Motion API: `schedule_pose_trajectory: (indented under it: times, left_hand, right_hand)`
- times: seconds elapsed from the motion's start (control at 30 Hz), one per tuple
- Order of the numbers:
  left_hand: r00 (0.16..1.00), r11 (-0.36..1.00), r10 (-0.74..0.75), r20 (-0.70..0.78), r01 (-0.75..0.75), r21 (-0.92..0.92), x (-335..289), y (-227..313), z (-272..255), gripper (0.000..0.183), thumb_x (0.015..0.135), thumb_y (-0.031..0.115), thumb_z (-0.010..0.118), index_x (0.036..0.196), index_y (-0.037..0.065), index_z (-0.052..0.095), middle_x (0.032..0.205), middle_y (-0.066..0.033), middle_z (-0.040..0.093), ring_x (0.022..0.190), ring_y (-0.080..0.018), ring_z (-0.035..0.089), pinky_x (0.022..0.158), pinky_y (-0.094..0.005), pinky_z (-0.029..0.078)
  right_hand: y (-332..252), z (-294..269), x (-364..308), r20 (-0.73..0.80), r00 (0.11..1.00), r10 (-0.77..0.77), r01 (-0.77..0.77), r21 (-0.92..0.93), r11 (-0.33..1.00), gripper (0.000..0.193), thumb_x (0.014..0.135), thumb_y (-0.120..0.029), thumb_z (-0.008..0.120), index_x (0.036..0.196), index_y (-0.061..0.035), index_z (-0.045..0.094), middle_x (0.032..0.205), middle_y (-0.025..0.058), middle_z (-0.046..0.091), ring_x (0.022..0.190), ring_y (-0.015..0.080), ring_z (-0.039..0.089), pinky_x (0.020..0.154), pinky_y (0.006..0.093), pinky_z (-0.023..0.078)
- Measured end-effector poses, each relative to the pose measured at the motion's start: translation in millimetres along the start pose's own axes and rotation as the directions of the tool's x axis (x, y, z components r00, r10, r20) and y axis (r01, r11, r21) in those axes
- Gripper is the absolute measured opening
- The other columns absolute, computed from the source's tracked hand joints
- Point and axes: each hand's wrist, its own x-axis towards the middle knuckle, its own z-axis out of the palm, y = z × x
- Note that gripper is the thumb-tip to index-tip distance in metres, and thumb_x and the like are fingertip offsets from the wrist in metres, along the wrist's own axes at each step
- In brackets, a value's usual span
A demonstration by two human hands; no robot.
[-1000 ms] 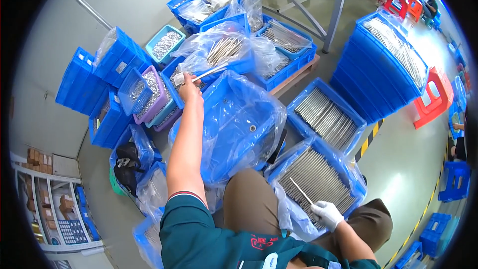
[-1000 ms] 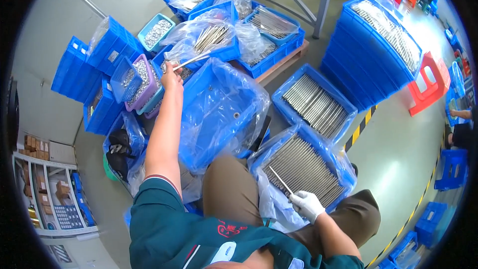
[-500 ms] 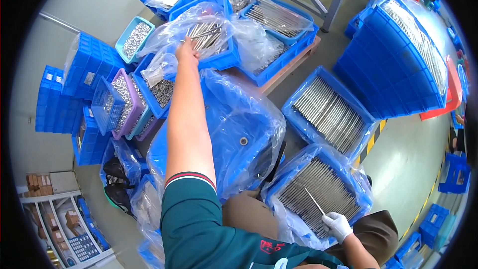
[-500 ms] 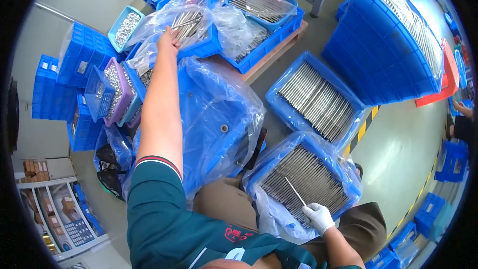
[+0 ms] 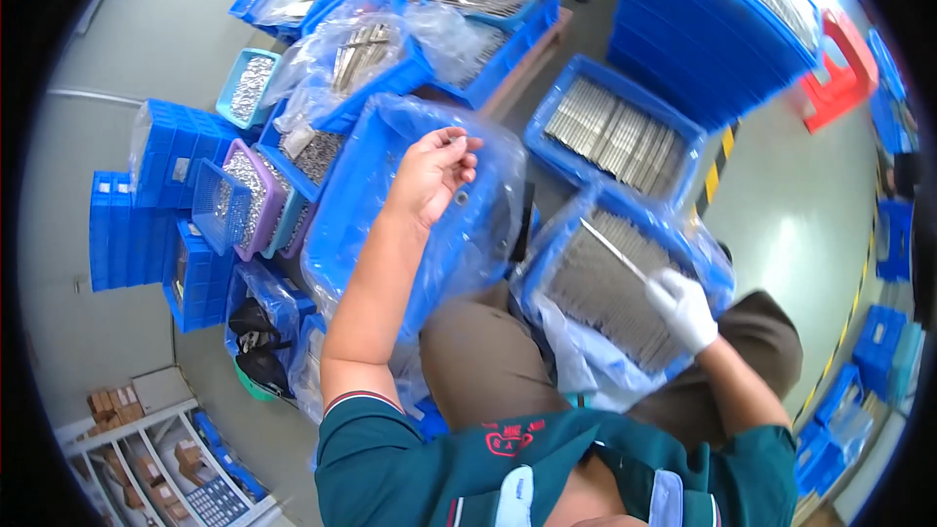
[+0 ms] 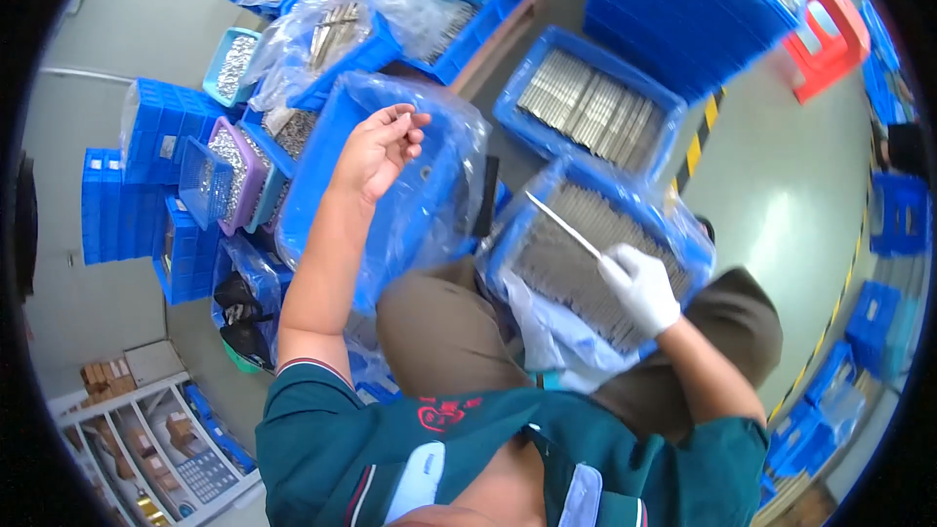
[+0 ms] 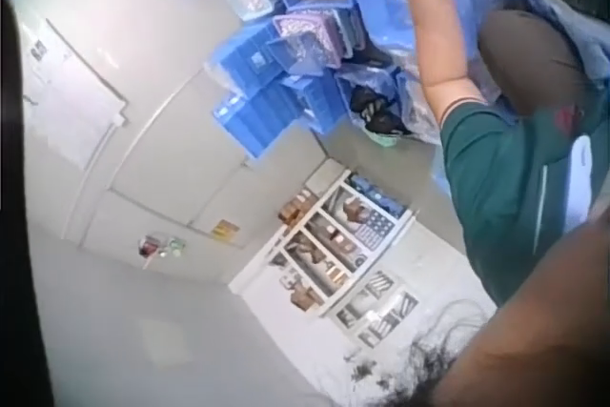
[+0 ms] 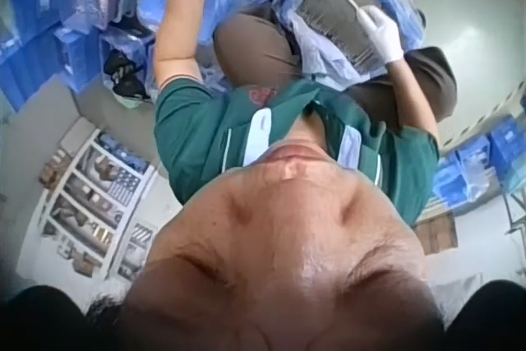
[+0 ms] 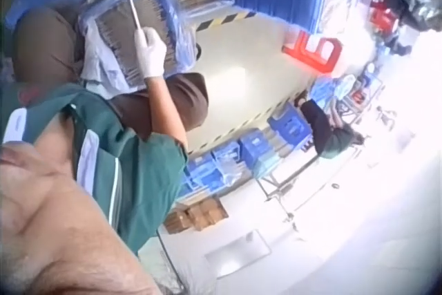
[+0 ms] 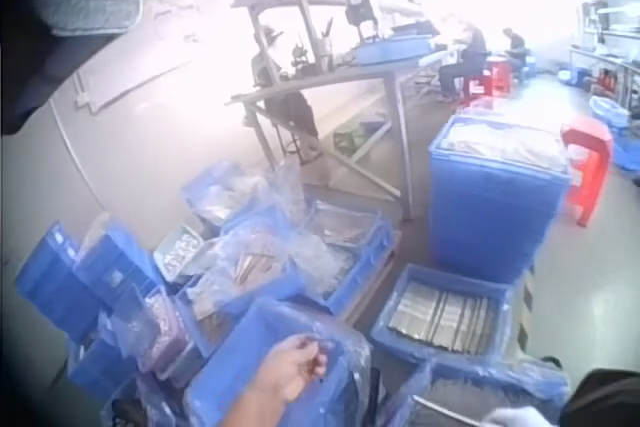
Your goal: Inspecting and sorting various metal rods and ring components into organized storage bins.
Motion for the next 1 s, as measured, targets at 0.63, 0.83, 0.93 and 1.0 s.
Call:
schedule_pose_trajectory:
  times: [0.63,0.83,0.93,1.0]
  left_hand:
    - [0.933,0.972,-0.097,0.346,0.015,0.233,-103,-80,132,0.045,0.095,0.039,0.045,0.109,-0.004,0.053,0.092,-0.0185,0.064,0.058,-0.0146,0.058,0.045,-0.0227,0.042]
    - [0.882,0.967,-0.068,0.467,-0.056,0.247,-97,-78,135,0.044,0.091,0.036,0.053,0.111,-0.003,0.054,0.106,-0.0175,0.062,0.076,-0.0149,0.060,0.062,-0.0245,0.047]
    - [0.818,0.966,0.020,0.575,-0.164,0.200,-93,-80,130,0.038,0.090,0.030,0.056,0.112,-0.001,0.057,0.111,-0.0145,0.062,0.094,-0.0147,0.058,0.077,-0.0265,0.046]
    - [0.805,0.965,0.016,0.594,-0.168,0.203,-92,-79,129,0.038,0.090,0.029,0.057,0.113,-0.001,0.056,0.113,-0.0154,0.060,0.100,-0.0163,0.057,0.083,-0.0281,0.045]
  right_hand:
    - [-14,-43,-60,-0.344,0.829,-0.441,0.324,-0.347,0.880,0.016,0.085,-0.022,0.058,0.078,-0.0079,0.060,0.064,0.0124,0.057,0.060,0.0298,0.059,0.053,0.0371,0.046]
    - [-11,-45,-61,-0.366,0.780,-0.507,0.338,-0.435,0.834,0.019,0.087,-0.022,0.057,0.075,-0.0070,0.059,0.060,0.0124,0.056,0.055,0.0292,0.058,0.050,0.0359,0.045]
    - [-14,-46,-64,-0.320,0.843,-0.432,0.308,-0.370,0.876,0.018,0.087,-0.020,0.057,0.077,-0.0059,0.058,0.064,0.0144,0.055,0.061,0.0315,0.058,0.055,0.0361,0.045]
    - [-10,-46,-63,-0.304,0.867,-0.395,0.300,-0.316,0.900,0.019,0.086,-0.021,0.057,0.076,-0.0049,0.058,0.065,0.0153,0.055,0.061,0.0331,0.057,0.054,0.0377,0.045]
